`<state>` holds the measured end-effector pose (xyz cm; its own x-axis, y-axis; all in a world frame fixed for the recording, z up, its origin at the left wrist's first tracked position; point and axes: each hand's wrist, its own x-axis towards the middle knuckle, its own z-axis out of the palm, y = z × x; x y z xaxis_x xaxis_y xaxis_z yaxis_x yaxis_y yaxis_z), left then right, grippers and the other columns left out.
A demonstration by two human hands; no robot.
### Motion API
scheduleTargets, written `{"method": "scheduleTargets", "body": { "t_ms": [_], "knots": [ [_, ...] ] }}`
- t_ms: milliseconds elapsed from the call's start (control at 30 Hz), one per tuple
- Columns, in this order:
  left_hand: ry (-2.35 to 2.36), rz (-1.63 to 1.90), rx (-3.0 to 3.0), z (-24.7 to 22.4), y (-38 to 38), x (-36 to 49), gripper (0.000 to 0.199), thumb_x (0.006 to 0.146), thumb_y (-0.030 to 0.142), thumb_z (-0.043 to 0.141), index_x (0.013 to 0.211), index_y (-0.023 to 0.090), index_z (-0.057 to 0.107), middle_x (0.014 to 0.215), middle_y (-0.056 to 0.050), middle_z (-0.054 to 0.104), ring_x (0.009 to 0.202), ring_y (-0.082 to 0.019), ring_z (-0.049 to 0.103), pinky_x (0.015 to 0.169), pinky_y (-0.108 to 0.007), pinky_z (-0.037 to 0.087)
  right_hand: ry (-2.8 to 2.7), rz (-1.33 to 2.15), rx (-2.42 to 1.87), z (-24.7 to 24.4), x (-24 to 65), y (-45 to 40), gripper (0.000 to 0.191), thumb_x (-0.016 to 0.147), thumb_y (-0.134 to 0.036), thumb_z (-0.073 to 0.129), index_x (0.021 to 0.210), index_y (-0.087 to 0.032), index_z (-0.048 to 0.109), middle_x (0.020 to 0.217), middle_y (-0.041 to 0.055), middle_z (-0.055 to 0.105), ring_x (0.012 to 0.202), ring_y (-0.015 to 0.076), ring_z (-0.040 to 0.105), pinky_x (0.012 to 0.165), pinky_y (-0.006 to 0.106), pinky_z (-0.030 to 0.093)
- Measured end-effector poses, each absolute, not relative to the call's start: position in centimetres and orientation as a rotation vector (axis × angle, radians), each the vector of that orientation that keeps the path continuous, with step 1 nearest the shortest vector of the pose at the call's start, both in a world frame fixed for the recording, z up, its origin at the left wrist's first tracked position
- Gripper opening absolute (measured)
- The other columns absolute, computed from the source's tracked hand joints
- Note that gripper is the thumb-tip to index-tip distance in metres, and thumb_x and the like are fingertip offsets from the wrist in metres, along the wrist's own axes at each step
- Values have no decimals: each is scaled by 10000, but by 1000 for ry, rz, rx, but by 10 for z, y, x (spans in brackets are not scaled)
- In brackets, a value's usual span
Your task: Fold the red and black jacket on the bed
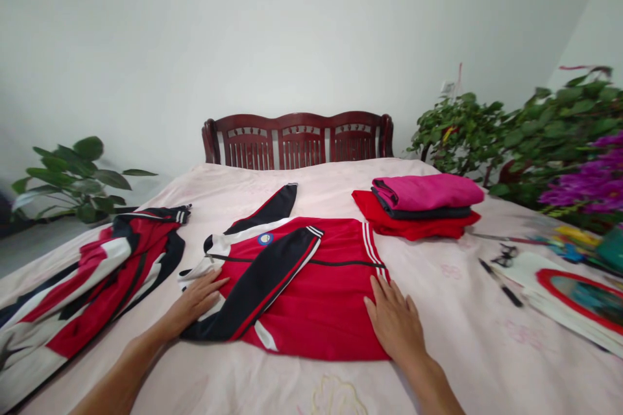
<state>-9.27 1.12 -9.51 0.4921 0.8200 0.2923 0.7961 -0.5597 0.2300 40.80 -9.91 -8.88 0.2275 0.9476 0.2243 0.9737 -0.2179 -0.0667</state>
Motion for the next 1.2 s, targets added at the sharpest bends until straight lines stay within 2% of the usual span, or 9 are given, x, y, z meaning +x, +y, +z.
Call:
{"method": "scheduleTargets", "body": {
  "t_ms": [133, 267, 367, 500, 667, 733, 900, 1067, 1200],
  "knots": [
    [1402, 619, 2332, -56, -13, -74, 501, 1025, 434, 283, 1148, 276, 742, 1338, -40, 664, 1274, -232, 577, 1127, -390, 420, -1807, -253, -2299, -90, 409, -94, 538, 936, -372, 392, 1420, -193, 545, 1485, 126, 530, 1392, 331, 450, 1139, 551, 339],
    [1330, 602, 2236, -22, -29, -57, 428, 977, 498, 413, 952, 247, 759, 1047, -33, 749, 1015, -221, 665, 949, -323, 497, -1942, -184, -1953, -74, 388, -72, 473, 922, -244, 409, 1342, -179, 617, 1380, 140, 618, 1310, 285, 539, 1124, 470, 400],
    [1355, 537, 2162, -10, -37, -61, 295, 906, 438, 542, 957, 223, 738, 989, -39, 744, 918, -215, 668, 850, -309, 508, -2158, -56, -1648, -55, 354, -46, 551, 877, -116, 420, 1403, -185, 569, 1414, 125, 594, 1328, 254, 520, 1134, 452, 398],
    [1398, 455, 2180, -11, -51, -84, 310, 727, 207, 644, 1033, 221, 696, 1052, -34, 723, 986, -222, 654, 902, -331, 503, -2410, -50, -1553, -40, 314, -7, 715, 764, 25, 447, 1438, -196, 537, 1514, 124, 495, 1407, 251, 429, 1169, 451, 334],
    [1403, 438, 2402, -26, -64, -105, 580, 618, 78, 613, 1170, 253, 650, 1237, -57, 663, 1195, -258, 580, 1067, -403, 445, -2359, -91, -1509, -38, 293, 36, 373, 854, -78, 522, 1130, -208, 736, 1360, 109, 641, 1354, 275, 491, 1145, 458, 344],
    [1404, 480, 2475, -34, -63, -109, 564, 657, 82, 615, 1189, 263, 647, 1282, -66, 648, 1234, -261, 563, 1087, -412, 434, -2284, -85, -1519, -31, 289, 45, 292, 884, -111, 512, 1035, -207, 743, 1205, 95, 722, 1246, 254, 585, 1084, 414, 411],
    [1516, 634, 2512, -47, -41, -112, 217, 896, 244, 544, 1048, 254, 699, 1117, -64, 728, 1082, -246, 651, 997, -395, 489, -1968, -177, -1511, 13, 301, 26, 365, 993, -182, 329, 1188, -191, 638, 1040, 80, 747, 962, 204, 700, 836, 316, 519],
    [1594, 827, 2405, -57, -5, -97, 286, 968, 359, 433, 1018, 239, 688, 1022, -54, 749, 966, -223, 691, 889, -340, 530, -2066, -492, -1049, 41, 342, -50, 216, 942, -186, 483, 1061, -213, 661, 957, 46, 753, 879, 177, 710, 787, 273, 511],
    [1659, 879, 2326, -68, 9, -82, 328, 983, 343, 343, 1036, 228, 645, 1006, -60, 732, 955, -226, 689, 880, -361, 531, -2398, -497, -1225, 15, 362, -116, 141, 840, -248, 634, 978, -254, 665, 877, 9, 723, 761, 182, 692, 650, 282, 499]
  ]
}}
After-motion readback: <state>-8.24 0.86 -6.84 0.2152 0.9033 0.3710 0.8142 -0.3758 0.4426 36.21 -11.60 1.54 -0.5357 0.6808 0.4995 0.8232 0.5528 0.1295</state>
